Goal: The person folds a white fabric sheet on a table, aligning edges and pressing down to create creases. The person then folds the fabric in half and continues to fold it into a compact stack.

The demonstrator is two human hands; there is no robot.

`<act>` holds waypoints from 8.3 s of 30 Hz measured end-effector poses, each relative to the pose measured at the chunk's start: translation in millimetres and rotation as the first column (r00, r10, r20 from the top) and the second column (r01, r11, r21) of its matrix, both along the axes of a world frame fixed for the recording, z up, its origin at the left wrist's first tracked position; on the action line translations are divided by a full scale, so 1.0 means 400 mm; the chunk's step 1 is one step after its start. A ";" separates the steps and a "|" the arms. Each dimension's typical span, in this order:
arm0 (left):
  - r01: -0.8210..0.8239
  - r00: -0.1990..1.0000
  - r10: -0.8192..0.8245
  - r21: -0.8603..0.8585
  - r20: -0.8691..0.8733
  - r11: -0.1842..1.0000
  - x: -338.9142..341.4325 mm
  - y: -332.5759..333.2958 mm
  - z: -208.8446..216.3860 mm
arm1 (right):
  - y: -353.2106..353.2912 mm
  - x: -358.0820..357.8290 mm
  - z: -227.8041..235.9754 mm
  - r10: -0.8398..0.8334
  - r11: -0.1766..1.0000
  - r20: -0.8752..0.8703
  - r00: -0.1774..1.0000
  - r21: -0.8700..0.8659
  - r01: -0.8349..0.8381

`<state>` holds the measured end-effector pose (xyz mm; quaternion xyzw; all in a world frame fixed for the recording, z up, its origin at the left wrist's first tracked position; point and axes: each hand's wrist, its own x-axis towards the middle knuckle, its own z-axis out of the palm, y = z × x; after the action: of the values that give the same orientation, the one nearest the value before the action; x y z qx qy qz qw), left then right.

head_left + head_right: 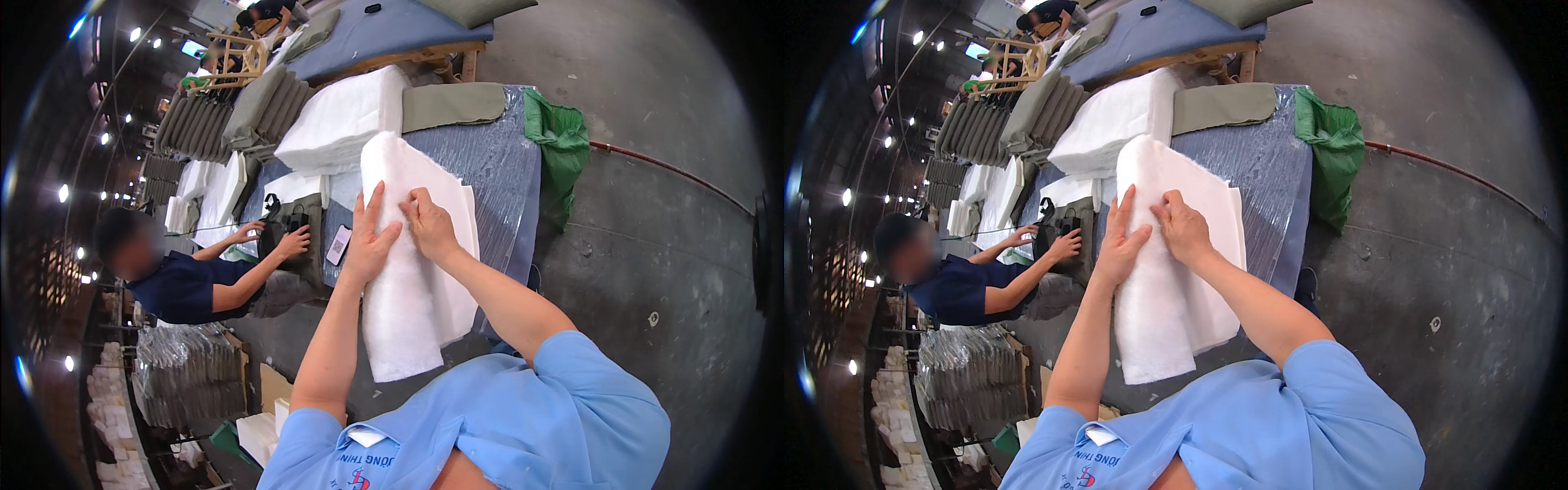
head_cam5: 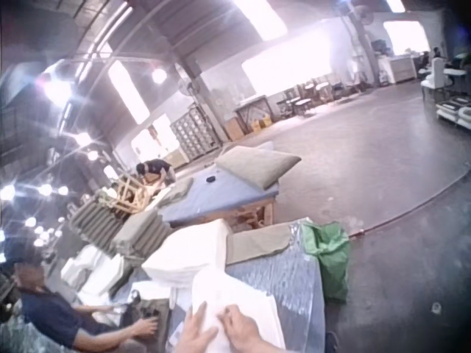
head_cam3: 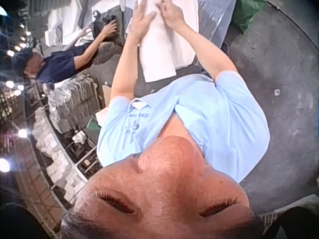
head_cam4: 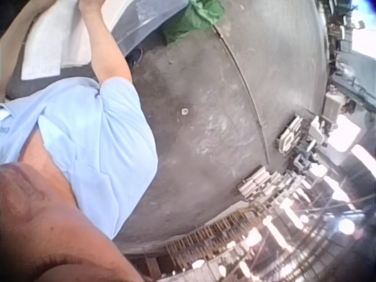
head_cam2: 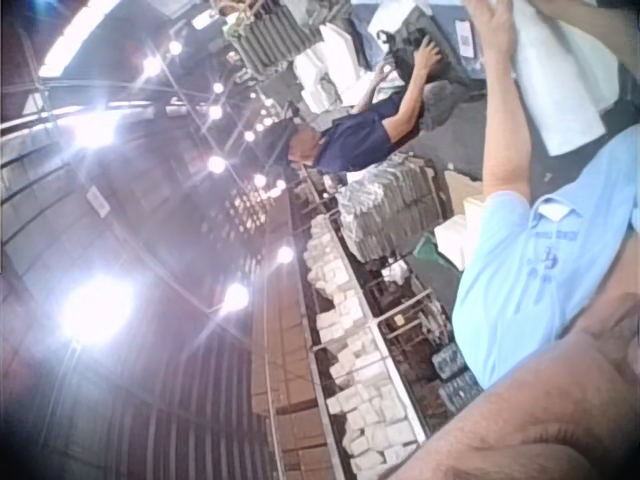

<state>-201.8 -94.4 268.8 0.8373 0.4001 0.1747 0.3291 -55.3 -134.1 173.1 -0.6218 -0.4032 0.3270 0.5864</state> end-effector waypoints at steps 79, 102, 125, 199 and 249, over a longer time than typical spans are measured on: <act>-0.033 0.949 0.102 0.229 -0.297 0.973 -0.152 -0.129 0.015 | -0.111 -0.133 -0.006 0.271 0.962 0.159 0.949 -0.022 -0.271; -0.151 0.980 0.170 -0.177 0.101 0.973 -0.253 -0.238 -0.029 | -0.288 -0.214 -0.056 0.260 0.961 0.143 0.955 0.059 -0.271; -0.199 0.979 0.198 -0.013 -0.052 0.980 -0.210 -0.286 -0.001 | -0.196 -0.141 -0.051 0.196 0.977 0.158 0.968 0.048 -0.206; -0.062 0.955 0.121 -0.215 0.269 0.975 -0.205 -0.399 -0.012 | -0.352 0.023 -0.133 0.299 0.911 -0.291 0.909 -0.196 -0.363; 0.108 0.375 0.634 -0.711 0.677 0.695 -0.086 -0.159 -0.001 | -0.174 -0.039 0.130 0.169 0.985 -0.165 0.972 0.047 -0.164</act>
<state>-236.3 -158.0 268.3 0.3521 0.3336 0.4938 0.7217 -71.0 -203.6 225.0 -0.5463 -0.4083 0.4196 0.5989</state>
